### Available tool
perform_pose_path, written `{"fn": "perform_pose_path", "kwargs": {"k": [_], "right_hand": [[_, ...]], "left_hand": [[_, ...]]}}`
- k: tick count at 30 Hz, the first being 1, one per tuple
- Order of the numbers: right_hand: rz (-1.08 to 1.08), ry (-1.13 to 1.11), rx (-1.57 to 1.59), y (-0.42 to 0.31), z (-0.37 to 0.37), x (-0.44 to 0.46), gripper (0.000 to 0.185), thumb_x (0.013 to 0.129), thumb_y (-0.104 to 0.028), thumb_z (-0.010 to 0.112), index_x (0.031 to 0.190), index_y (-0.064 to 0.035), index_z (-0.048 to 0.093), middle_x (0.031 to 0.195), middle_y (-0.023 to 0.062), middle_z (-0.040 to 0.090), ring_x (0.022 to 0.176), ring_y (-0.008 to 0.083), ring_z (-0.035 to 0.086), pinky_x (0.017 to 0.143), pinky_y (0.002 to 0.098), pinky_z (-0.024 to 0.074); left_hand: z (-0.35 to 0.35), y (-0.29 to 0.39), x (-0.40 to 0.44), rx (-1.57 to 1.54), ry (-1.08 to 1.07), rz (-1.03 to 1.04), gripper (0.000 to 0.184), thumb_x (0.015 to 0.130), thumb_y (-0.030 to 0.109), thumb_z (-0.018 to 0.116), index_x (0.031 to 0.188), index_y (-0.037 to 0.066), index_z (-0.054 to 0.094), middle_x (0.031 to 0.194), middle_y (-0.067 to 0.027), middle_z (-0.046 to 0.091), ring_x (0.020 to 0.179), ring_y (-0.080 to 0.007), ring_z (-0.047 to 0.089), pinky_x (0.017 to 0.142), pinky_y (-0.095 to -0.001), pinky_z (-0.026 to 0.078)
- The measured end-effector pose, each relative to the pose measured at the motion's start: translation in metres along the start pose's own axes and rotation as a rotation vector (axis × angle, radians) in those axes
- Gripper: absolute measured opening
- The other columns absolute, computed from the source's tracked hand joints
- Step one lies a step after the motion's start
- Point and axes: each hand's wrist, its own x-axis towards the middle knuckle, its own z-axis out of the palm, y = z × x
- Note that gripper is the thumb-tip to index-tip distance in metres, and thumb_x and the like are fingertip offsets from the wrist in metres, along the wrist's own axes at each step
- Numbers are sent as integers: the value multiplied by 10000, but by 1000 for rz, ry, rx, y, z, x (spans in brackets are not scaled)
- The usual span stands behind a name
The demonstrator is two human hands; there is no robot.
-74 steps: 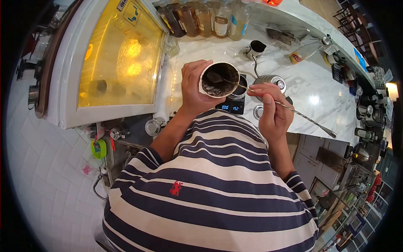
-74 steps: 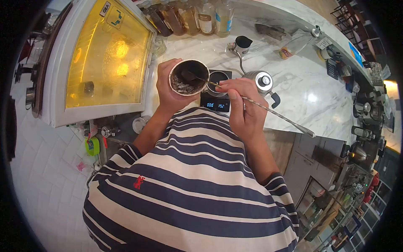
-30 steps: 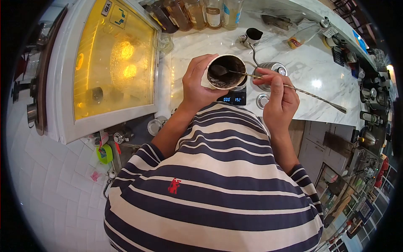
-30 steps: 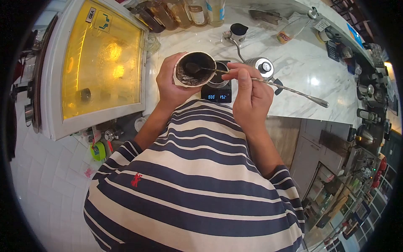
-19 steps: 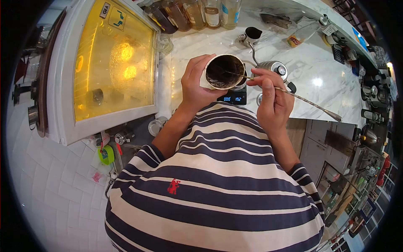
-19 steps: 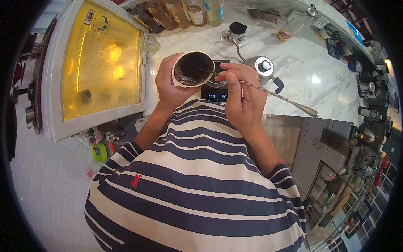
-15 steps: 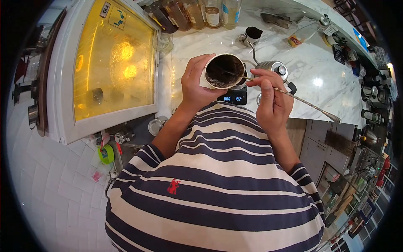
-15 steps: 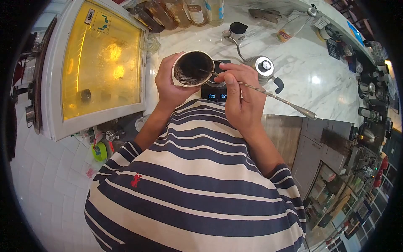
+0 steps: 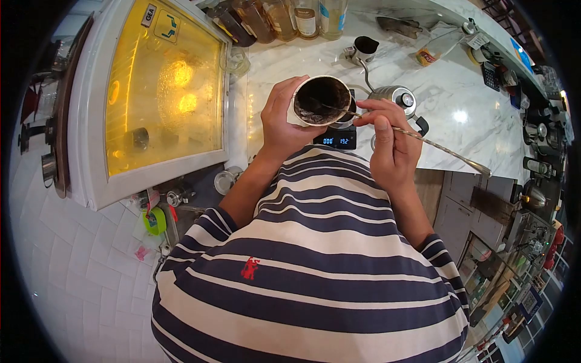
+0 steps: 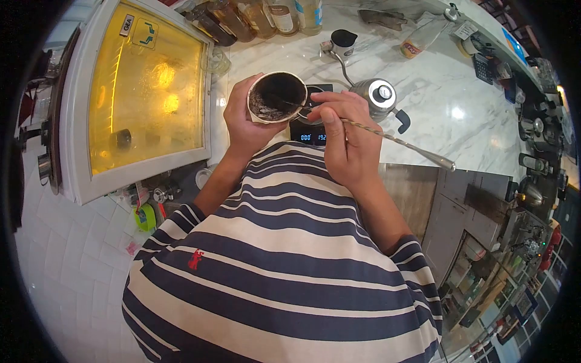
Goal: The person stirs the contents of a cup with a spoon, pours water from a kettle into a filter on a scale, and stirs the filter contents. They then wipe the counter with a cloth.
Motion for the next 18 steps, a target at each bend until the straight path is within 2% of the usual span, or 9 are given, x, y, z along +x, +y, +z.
{"fn": "perform_pose_path", "kwargs": {"k": [2,8,11,14,18], "right_hand": [[8,20,21,2,0,-1,241,1073,-102,556,952,-12,744,1044,132,778,992,284,719,1018,449,490],[274,95,190,-3,-1,-1,356,1129,-182,509,955,34,733,1040,119,783,882,193,718,900,357,533],[324,163,367,4,1,0,369,1145,-202,485,984,42,710,1035,143,780,871,186,733,907,347,542],[468,204,483,12,-1,1,362,1154,-215,462,1014,37,681,1026,182,770,920,221,750,942,352,542],[561,213,545,27,-4,0,359,1157,-251,461,1027,21,657,995,181,762,978,240,751,975,371,536]], "left_hand": [[1,-1,0,-5,0,6,839,604,145,1021,1330,-5,627,1269,-174,684,1153,-302,701,1005,-383,556],[0,0,1,5,-36,0,829,596,106,995,1331,1,625,1286,-180,683,1165,-306,699,1014,-389,554],[0,-2,0,18,-35,-8,826,596,104,989,1331,6,625,1289,-183,684,1170,-316,697,1018,-392,552],[-1,-2,0,40,-50,3,832,595,106,990,1336,12,626,1295,-188,684,1175,-328,693,1019,-399,553],[-1,-5,0,52,-72,26,846,591,114,995,1346,18,626,1302,-190,684,1184,-336,688,1022,-404,553]]}}
